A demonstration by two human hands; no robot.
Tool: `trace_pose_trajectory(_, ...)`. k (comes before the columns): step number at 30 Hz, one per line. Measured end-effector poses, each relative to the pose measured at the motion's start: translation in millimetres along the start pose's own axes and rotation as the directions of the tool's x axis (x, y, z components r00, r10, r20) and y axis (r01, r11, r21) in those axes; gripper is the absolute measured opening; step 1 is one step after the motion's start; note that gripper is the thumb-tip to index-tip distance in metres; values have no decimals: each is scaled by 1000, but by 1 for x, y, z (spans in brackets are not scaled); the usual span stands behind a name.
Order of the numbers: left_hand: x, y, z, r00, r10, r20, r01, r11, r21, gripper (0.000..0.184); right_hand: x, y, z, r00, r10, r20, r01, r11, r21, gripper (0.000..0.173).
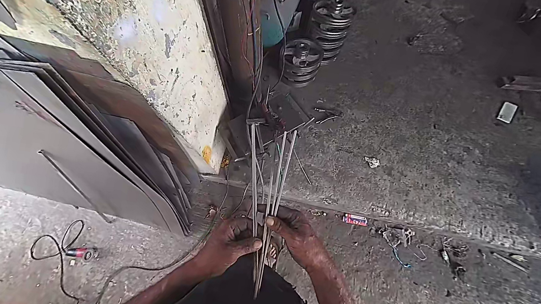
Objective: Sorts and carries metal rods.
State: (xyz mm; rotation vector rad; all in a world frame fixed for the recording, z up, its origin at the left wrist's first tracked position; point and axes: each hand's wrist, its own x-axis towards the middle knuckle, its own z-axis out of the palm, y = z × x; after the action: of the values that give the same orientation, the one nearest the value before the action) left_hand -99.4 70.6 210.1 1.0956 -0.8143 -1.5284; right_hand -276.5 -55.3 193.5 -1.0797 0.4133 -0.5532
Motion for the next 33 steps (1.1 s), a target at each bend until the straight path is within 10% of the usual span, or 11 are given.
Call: trace_pose_trajectory(33, 6, 6, 8, 971, -228, 71, 239, 941, -238, 30, 17, -2, 1, 999, -40, 9, 39, 993, 111, 11)
